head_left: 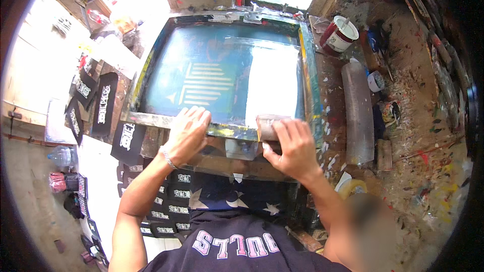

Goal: The person performs screen printing on black fabric pieces. They place each fabric under a screen, apply white ink with a squeegee, and pull the squeegee across to transfer the design. Finished pieces are stacked to the side.

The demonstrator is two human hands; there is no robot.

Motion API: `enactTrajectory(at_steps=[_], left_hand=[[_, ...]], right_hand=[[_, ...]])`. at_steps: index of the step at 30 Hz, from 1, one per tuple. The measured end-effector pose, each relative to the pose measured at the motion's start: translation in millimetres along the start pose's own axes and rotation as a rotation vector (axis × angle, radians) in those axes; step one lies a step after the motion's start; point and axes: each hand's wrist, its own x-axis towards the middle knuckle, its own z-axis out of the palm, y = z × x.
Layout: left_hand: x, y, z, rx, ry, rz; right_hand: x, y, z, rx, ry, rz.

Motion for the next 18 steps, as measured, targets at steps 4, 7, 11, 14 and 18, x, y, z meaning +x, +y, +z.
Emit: enactTrajectory(at_steps=[4,7,11,14,18], left_hand=[[-5.8,-1.2,36.9,-0.065,0.008,-0.027],[-10.1,-1.0,38.7,-0.115,0.021,-0.030],[-6.5,-1.6,34.5,-0.112,0.058,-0.018],[-4.7,-2.0,30.9,-0.138,0.044,-0.019],[-5.5,-5.4,31.0,-0.151,0.028,-0.019]], right_hand=[[-20.3,1.8,18.0,-0.048,-0.212,0.046],[10.0,10.2,10.9,-0.077,-0.326,0.065],[64.7,55.8,10.6,0.091,-0.473,0.126],[87.6,83.1,18.6,0.206,-0.602,0.164],[90.1,82.4,19.9,0.266,-0.655,0.174]])
